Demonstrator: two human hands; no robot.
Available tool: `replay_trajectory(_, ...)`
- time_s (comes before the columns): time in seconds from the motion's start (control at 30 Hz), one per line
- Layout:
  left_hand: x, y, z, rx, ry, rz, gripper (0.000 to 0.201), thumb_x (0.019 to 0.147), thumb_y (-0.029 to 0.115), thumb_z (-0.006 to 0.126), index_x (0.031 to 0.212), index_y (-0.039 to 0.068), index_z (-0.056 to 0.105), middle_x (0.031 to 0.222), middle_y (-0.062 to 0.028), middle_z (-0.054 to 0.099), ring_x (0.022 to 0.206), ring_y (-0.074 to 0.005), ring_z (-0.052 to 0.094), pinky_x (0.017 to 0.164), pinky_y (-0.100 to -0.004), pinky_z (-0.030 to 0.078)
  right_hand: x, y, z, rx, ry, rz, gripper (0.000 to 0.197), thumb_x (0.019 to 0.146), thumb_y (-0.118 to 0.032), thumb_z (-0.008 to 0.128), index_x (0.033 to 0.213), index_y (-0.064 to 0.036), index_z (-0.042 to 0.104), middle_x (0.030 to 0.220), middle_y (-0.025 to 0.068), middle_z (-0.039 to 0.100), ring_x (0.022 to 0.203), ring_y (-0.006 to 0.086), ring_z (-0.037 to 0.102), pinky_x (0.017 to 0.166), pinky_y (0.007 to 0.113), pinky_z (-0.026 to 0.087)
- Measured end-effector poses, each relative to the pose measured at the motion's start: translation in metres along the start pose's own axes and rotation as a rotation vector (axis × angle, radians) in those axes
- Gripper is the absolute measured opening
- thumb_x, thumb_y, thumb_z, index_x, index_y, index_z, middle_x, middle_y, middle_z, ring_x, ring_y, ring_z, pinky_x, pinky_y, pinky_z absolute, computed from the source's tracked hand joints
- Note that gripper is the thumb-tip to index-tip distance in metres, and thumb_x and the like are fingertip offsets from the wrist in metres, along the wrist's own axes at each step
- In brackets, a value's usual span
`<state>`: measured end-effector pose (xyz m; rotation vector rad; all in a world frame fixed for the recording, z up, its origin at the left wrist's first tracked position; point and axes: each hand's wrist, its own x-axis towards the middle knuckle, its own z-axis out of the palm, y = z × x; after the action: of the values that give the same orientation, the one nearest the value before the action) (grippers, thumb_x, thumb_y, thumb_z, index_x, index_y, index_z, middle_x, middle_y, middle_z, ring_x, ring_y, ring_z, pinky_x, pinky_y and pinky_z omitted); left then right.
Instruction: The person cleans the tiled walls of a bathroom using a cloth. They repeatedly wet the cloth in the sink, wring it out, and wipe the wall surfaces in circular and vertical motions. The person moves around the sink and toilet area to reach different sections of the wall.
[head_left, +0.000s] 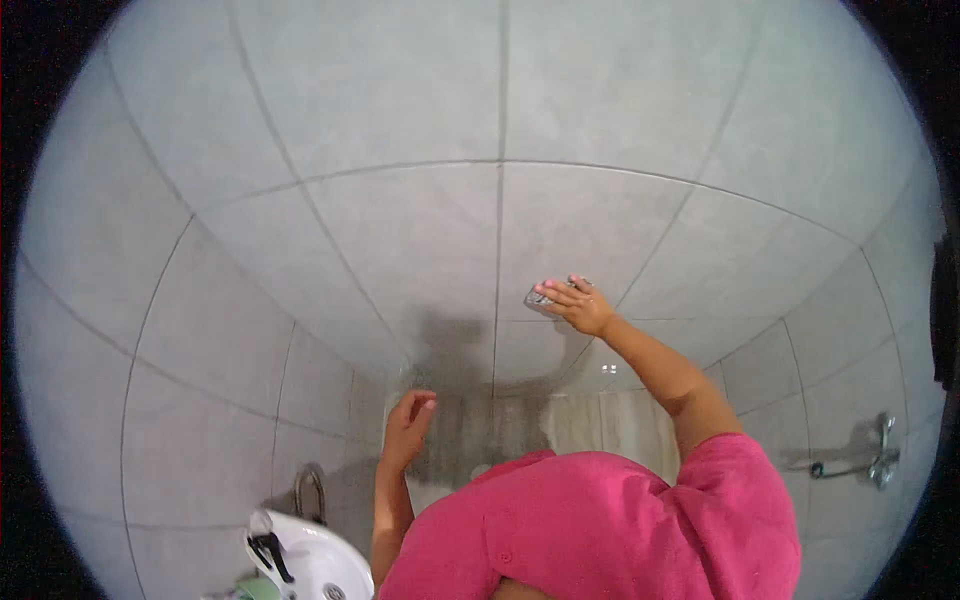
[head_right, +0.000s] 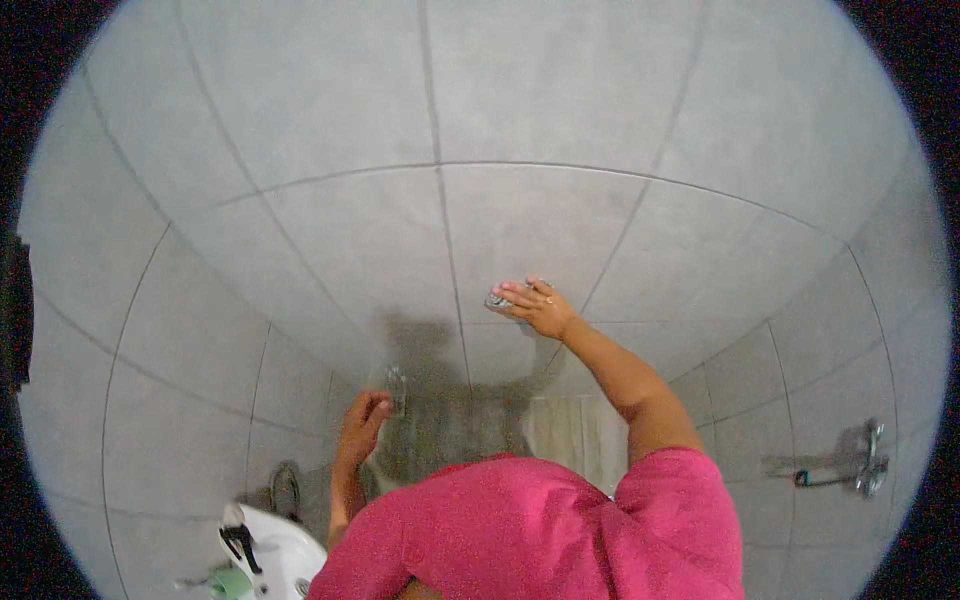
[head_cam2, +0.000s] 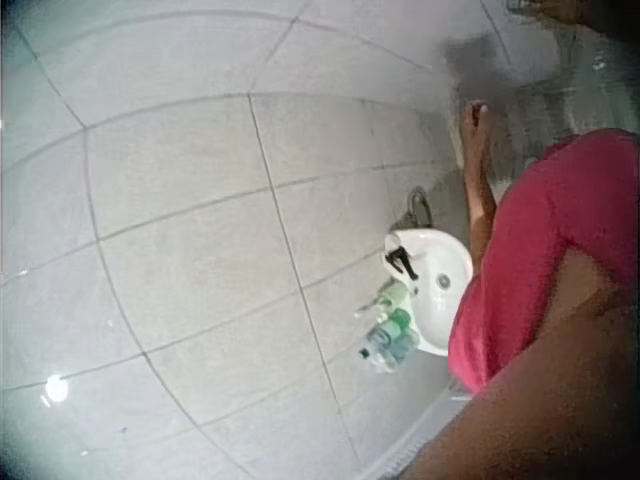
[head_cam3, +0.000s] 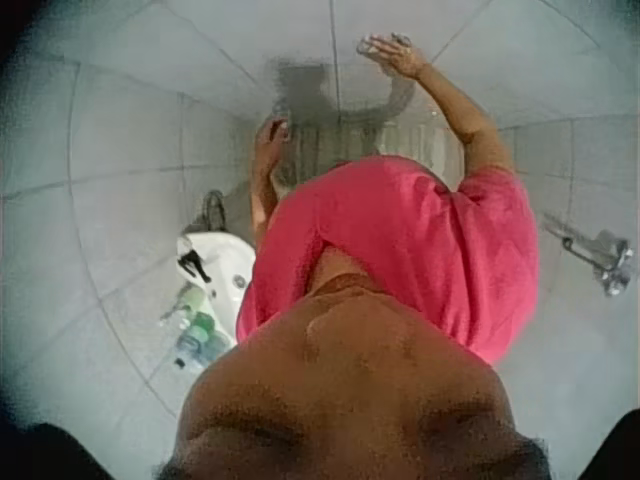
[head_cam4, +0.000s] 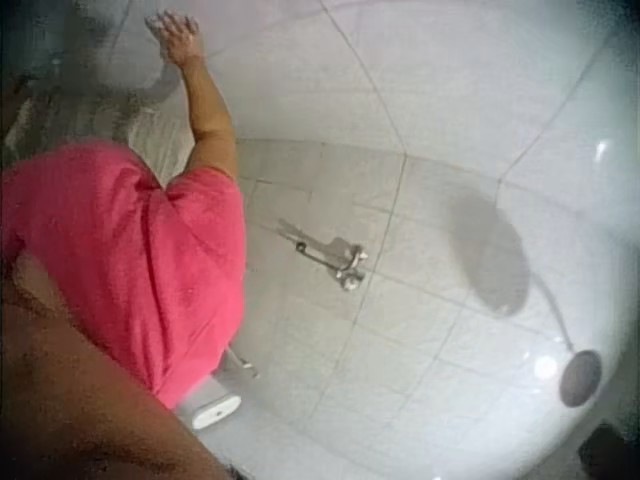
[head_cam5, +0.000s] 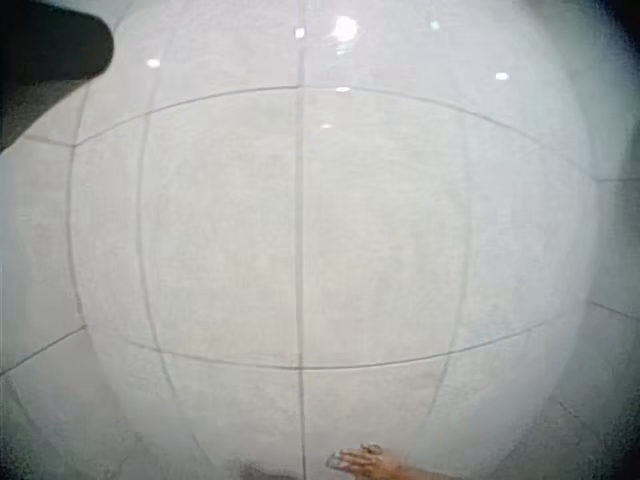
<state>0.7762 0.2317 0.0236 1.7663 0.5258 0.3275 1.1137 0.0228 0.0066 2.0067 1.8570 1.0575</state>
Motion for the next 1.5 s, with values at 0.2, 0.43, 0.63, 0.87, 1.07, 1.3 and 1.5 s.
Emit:
replay_trajectory(0.2,0.018,0.0,0.008,0.017,-0.101,-0.01,0.022,0.084,0.02,0.051,0.093,0.001,0.054,0.084,-0.004,0.055,0.077,-0.0123,0.05,0.07,-0.0267,0.04,0.003,0.143,-0.101,-0.059,0.424,0.603,0.054,0.075,-0.039,0.052,0.125,-0.023,0.041,0.141,0.0142,0.011,0.13,0.0294,0.011,0.099,0.055,-0.003)
replay_trajectory(0.43,0.043,0.014,0.049,-0.07,-0.318,0.034,0.019,0.086,0.017,0.048,0.096,0.002,0.053,0.083,-0.0027,0.055,0.077,-0.0112,0.05,0.07,-0.024,0.04,0.026,0.258,-0.21,-0.084,0.893,1.333,0.068,0.082,-0.032,0.043,0.135,-0.0065,0.009,0.138,0.026,-0.001,0.128,0.0386,0.002,0.098,0.057,0.001)
replay_trajectory(0.63,0.066,0.033,0.097,-0.058,-0.47,0.102,0.017,0.085,0.014,0.049,0.096,0.002,0.054,0.082,-0.0031,0.055,0.075,-0.0104,0.051,0.069,-0.0233,0.041,0.01,0.138,-0.108,0.004,0.445,0.715,0.062,0.077,-0.027,0.049,0.133,-0.0148,0.025,0.141,0.0117,0.009,0.13,0.0285,0.006,0.102,0.051,0.001)
replay_trajectory(0.87,0.068,0.046,0.14,-0.041,-0.447,0.167,0.016,0.083,0.012,0.052,0.094,0.001,0.054,0.078,-0.0022,0.056,0.07,-0.0093,0.052,0.065,-0.0218,0.042,-0.099,0.199,-0.119,-0.083,0.342,0.778,0.059,0.074,-0.031,0.05,0.129,-0.0178,0.035,0.141,0.0062,0.013,0.131,0.0242,0.007,0.101,0.053,0.003)
replay_trajectory(1.07,0.063,0.053,0.205,-0.004,-0.354,0.133,0.014,0.083,0.012,0.052,0.092,0.001,0.055,0.077,-0.0021,0.057,0.069,-0.0089,0.052,0.064,-0.0212,0.042,-0.202,0.309,-0.131,-0.085,0.809,1.489,0.06,0.081,-0.034,0.042,0.133,-0.0102,0.024,0.14,0.0164,0.006,0.129,0.0329,0.005,0.101,0.052,0.005)
replay_trajectory(1.3,0.063,0.084,0.288,-0.058,-0.376,0.142,0.015,0.084,0.014,0.052,0.092,0.002,0.055,0.074,0.0,0.054,0.069,-0.0074,0.049,0.064,-0.0204,0.04,-0.274,0.406,-0.134,0.092,0.99,2.17,0.061,0.084,-0.031,0.038,0.134,-0.0067,0.015,0.138,0.0219,0.011,0.126,0.038,0.015,0.101,0.048,0.014)
replay_trajectory(1.5,0.076,0.13,0.35,-0.075,-0.434,0.184,0.016,0.084,0.017,0.053,0.091,0.003,0.056,0.074,0.0007,0.053,0.069,-0.0072,0.046,0.064,-0.0201,0.039,-0.175,0.404,-0.21,-0.098,0.824,0.93,0.064,0.08,-0.027,0.047,0.135,-0.0147,0.018,0.138,0.0211,0.011,0.128,0.0352,0.009,0.099,0.056,0.007)
